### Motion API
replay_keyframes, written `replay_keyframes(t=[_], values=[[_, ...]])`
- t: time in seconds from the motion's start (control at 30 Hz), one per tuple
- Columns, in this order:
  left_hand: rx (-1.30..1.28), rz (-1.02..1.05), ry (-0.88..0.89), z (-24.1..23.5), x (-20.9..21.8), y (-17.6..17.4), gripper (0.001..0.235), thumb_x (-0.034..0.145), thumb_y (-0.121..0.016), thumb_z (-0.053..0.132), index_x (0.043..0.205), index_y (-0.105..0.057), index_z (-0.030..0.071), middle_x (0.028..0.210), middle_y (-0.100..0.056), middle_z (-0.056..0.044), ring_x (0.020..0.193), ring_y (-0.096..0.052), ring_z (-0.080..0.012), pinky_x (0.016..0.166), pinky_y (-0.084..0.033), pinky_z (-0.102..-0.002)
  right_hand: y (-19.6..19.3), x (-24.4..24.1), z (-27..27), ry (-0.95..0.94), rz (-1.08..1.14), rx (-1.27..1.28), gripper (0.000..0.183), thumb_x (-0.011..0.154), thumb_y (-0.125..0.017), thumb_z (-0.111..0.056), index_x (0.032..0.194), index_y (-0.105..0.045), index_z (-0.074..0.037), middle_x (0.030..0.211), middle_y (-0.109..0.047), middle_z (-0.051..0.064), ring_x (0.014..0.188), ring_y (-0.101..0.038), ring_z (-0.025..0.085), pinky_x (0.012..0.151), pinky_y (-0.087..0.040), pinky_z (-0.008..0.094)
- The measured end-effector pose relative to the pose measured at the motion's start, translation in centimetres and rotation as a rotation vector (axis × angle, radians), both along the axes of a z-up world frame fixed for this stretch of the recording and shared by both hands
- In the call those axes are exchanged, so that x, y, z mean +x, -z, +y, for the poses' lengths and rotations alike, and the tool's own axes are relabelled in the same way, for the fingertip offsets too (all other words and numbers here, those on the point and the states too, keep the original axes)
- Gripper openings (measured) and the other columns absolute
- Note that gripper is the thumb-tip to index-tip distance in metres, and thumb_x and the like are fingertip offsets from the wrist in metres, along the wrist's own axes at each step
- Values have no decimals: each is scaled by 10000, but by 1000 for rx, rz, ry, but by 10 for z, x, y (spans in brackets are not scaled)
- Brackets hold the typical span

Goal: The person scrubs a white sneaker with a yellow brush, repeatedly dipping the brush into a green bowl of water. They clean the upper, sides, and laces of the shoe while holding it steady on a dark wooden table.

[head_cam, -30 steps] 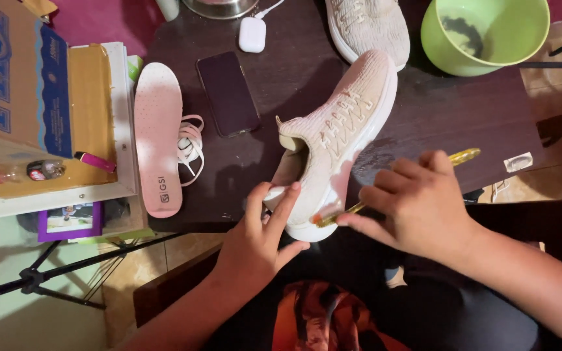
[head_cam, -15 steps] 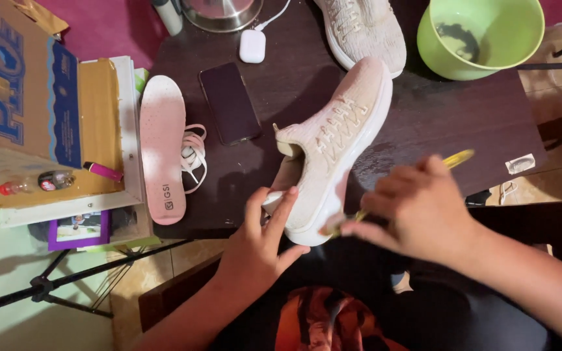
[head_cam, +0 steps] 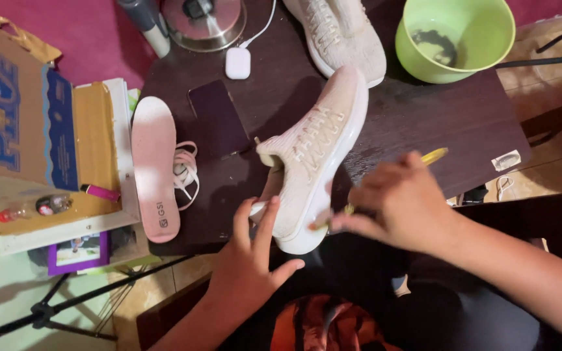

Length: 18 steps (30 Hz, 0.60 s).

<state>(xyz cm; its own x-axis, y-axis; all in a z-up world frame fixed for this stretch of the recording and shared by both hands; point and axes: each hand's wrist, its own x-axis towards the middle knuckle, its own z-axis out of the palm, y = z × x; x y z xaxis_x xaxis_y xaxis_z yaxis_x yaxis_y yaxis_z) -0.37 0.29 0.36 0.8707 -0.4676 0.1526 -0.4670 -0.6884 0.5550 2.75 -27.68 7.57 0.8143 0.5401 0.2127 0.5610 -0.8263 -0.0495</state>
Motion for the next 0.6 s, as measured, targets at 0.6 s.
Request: replay_keyframes(t=[0.6], values=[[32, -19, 9, 0, 3, 5, 1067, 709, -943, 421, 1551, -389, 72, 1501, -358, -273, 1300, -537, -452, 1010, -510, -484, 3, 5, 5, -93, 99, 76, 567, 889, -547, -753, 690, -664, -235, 593, -541, -73, 602, -547, 182, 687, -328, 426]])
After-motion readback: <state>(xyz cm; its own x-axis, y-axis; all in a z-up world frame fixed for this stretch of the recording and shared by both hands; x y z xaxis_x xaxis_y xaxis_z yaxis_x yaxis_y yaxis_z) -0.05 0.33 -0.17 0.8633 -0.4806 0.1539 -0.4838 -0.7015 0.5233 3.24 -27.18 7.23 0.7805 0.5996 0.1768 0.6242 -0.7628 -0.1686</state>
